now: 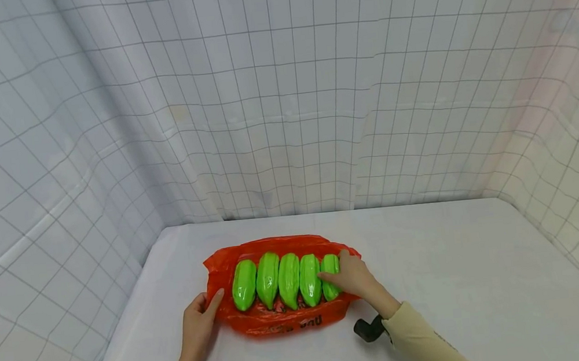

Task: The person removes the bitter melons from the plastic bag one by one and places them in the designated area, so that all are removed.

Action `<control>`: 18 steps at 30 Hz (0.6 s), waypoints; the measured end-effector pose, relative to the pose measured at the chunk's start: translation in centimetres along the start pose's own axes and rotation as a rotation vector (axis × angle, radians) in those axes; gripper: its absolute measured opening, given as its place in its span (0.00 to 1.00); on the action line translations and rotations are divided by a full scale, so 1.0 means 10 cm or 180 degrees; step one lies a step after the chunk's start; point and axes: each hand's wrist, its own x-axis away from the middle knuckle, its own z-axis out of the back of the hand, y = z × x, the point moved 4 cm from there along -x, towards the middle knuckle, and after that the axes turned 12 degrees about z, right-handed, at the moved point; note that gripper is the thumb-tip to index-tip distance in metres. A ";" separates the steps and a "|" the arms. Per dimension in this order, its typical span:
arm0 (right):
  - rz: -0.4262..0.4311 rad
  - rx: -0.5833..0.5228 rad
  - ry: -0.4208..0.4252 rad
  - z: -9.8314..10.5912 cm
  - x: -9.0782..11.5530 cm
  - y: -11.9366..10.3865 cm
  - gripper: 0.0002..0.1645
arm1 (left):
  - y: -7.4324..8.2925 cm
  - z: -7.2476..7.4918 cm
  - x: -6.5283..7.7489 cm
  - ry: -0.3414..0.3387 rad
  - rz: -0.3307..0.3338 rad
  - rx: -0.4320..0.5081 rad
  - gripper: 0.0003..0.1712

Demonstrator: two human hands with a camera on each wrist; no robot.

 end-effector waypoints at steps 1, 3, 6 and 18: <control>0.0008 -0.0013 0.0017 0.00 0.00 0.01 0.39 | 0.00 0.00 0.00 0.0005 -0.0001 0.0010 0.26; 0.0013 -0.0028 0.0056 -0.01 0.01 0.02 0.38 | 0.00 0.00 -0.01 0.0013 -0.0011 0.0025 0.26; 0.0032 -0.0064 0.0112 -0.02 0.01 0.03 0.37 | 0.00 0.00 -0.01 0.0032 -0.0026 0.0030 0.25; 0.0111 -0.0160 0.0340 0.00 0.06 0.05 0.40 | 0.01 0.00 0.01 0.0025 -0.0024 0.0120 0.24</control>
